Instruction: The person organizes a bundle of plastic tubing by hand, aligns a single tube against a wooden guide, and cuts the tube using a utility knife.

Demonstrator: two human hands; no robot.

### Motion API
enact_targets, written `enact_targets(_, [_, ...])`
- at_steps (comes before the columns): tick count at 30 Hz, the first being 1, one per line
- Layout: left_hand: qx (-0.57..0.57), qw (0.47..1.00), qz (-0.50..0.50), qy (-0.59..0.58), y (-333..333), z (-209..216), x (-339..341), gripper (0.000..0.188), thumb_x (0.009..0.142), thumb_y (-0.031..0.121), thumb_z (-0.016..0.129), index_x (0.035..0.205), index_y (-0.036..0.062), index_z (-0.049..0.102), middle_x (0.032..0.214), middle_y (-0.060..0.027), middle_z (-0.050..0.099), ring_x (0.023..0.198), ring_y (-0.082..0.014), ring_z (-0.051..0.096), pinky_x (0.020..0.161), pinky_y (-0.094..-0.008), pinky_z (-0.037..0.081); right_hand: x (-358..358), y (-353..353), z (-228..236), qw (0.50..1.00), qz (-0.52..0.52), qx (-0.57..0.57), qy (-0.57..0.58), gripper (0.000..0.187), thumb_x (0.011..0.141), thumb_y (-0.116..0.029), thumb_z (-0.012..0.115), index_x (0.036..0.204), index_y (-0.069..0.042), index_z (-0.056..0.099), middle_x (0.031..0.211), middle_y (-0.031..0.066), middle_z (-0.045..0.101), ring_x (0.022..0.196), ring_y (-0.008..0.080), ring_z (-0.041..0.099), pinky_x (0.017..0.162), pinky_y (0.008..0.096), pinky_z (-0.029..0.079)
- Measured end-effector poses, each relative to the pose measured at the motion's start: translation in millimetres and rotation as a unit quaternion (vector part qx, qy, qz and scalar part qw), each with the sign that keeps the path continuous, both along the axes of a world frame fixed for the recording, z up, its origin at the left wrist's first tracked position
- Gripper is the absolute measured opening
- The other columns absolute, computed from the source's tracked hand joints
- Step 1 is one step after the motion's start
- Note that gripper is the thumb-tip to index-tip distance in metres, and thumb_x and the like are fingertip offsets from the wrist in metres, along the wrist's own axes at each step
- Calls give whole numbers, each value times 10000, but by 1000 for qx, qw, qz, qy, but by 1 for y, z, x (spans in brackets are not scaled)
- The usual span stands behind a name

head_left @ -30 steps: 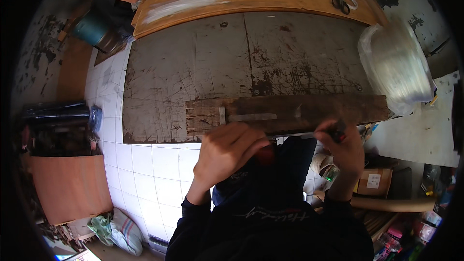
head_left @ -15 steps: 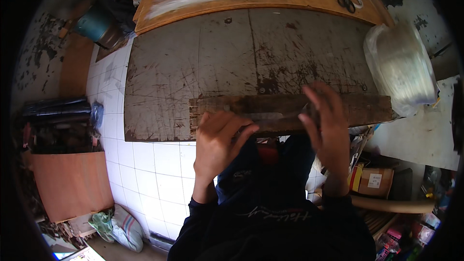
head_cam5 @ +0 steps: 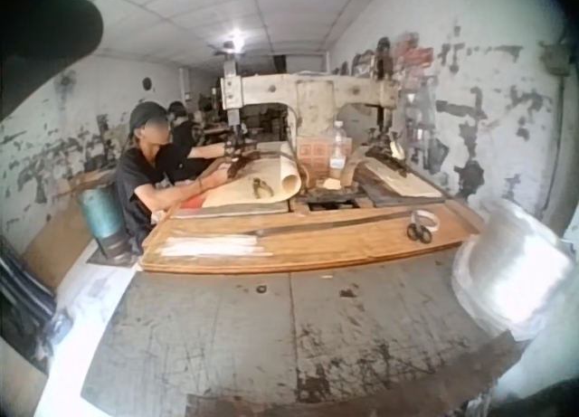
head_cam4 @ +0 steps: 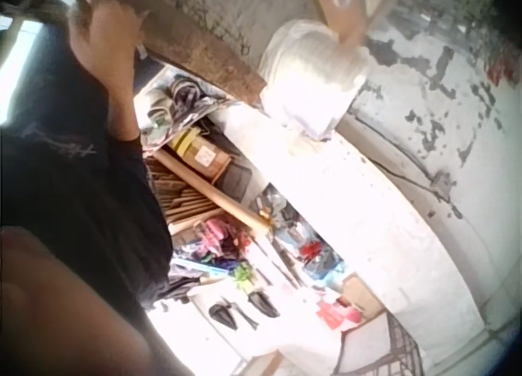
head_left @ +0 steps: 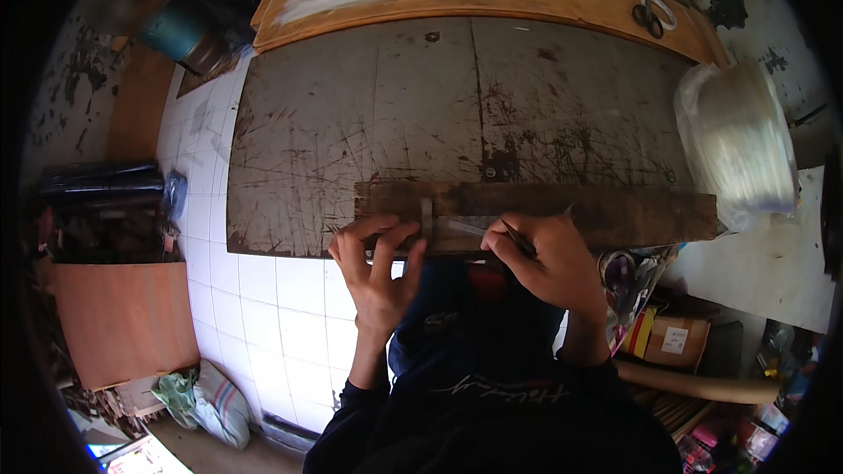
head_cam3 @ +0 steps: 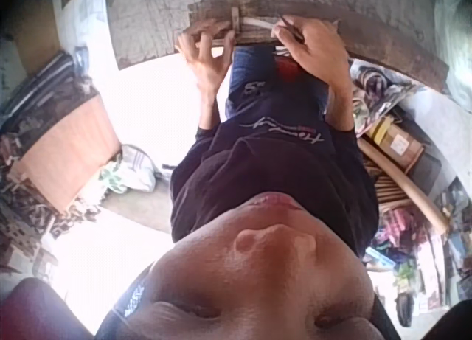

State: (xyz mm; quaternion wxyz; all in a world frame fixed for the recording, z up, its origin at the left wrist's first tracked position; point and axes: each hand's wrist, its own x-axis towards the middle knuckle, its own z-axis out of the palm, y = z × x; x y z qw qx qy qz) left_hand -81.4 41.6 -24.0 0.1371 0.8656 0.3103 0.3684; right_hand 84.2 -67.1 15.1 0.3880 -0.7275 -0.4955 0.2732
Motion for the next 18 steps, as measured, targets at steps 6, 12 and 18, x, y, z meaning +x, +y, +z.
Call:
enact_targets(6, [50,999,-18,4,-8,-13,1,246,642,123,710,862,136,603,948,9,548,878,-148,522,943,-426,266,-4,6,-1,999,-27,-30,-29,161,768,-188,556,757,-35,603,545,118,550,499,258,556,505,341,407])
enact_targets(12, [55,998,-17,-2,-9,-19,3,248,653,118,706,873,142,594,924,25,562,852,-140,539,966,-438,237,-4,10,3,997,-35,-55,-41,159,760,-164,545,707,-21,590,552,130,546,482,244,550,480,317,393])
enact_targets(18, [52,998,-19,-3,-8,-20,3,238,655,111,702,866,146,598,921,27,562,853,-139,537,979,-446,225,-3,11,-1,998,-37,-21,-37,138,752,-149,540,710,-23,576,549,128,534,464,233,531,469,311,379])
